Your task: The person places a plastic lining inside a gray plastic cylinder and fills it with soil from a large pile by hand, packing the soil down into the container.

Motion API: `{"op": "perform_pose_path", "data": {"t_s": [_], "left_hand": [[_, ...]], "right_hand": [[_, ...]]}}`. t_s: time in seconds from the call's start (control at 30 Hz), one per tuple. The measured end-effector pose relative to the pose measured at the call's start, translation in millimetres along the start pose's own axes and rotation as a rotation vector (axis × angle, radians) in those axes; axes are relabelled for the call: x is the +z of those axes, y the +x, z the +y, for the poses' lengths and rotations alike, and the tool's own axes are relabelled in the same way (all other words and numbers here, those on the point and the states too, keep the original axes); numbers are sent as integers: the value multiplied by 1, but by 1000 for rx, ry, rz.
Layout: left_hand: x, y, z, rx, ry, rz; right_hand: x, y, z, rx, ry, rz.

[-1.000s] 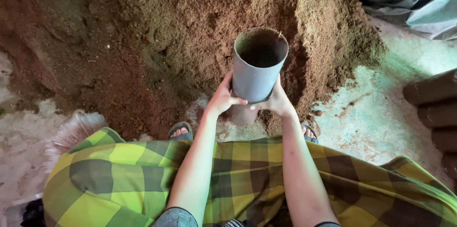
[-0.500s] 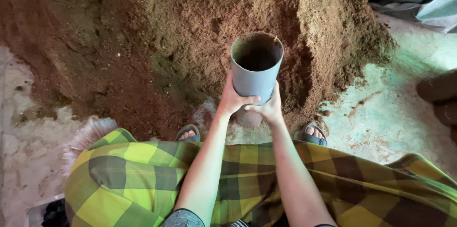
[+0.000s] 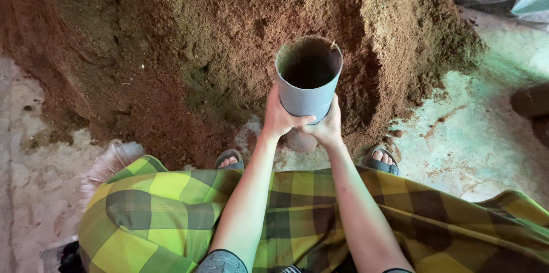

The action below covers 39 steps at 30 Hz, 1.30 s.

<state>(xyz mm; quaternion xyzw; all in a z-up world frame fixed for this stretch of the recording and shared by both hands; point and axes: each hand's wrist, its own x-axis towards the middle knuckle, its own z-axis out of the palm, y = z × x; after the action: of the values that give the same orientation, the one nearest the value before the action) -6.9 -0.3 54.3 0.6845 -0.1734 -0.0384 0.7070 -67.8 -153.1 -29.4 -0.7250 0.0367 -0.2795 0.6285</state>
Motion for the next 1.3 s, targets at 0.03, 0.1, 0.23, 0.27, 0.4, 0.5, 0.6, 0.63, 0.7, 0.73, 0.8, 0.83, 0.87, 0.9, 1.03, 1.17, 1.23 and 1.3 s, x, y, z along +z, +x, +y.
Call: {"op": "perform_pose_path", "data": {"t_s": [0.03, 0.1, 0.23, 0.27, 0.4, 0.5, 0.6, 0.63, 0.7, 0.73, 0.8, 0.83, 0.87, 0.9, 1.03, 1.17, 1.23, 1.3], "left_hand": [[-3, 1, -6, 0, 0, 0], [-7, 1, -18, 44, -48, -23], [-10, 7, -31, 42, -38, -69], [-9, 8, -35, 27, -36, -74], [-8, 6, -55, -65, -65, -53], [-6, 8, -53, -108, -182, -149], [-21, 7, -88, -100, -451, -288], [-21, -1, -92, -104, -455, -286], [-20, -17, -101, -265, -394, -321], [-12, -23, -103, -269, -400, -318], [7, -36, -107, -416, -349, -289], [13, -41, -86, -423, -356, -290], [18, -47, -64, -568, -261, -265], [21, -51, -42, -711, -162, -237], [32, -88, -46, -909, -149, -119], [56, -122, -44, -1236, -232, 40], [53, -143, -101, -1320, -117, 72], [34, -169, -155, -1253, -219, 12]], "right_hand": [[0, 1, -2, 0, 0, 0], [-1, 1, -6, -24, 8, 40], [-1, 3, -21, -37, -64, 69], [-1, 2, -22, 21, -77, 64], [-2, 7, -31, 124, -87, 5], [-7, 7, -40, 135, -1, 48], [-18, 15, -42, 127, -16, 11], [-19, 18, -51, 131, -19, 9], [-24, 22, -68, 304, -38, -25], [-23, 21, -66, 309, -44, -27], [-24, 17, -61, 478, -85, -30], [-27, 11, -51, 486, -92, -29], [-29, 6, -40, 600, -130, -29], [-30, 0, -29, 713, -165, -32], [-29, -30, 11, 925, -223, -60], [-31, -64, 28, 1154, -296, -127], [-33, -81, 41, 1206, -282, -131], [-38, -100, 66, 1216, -228, -136]]}}
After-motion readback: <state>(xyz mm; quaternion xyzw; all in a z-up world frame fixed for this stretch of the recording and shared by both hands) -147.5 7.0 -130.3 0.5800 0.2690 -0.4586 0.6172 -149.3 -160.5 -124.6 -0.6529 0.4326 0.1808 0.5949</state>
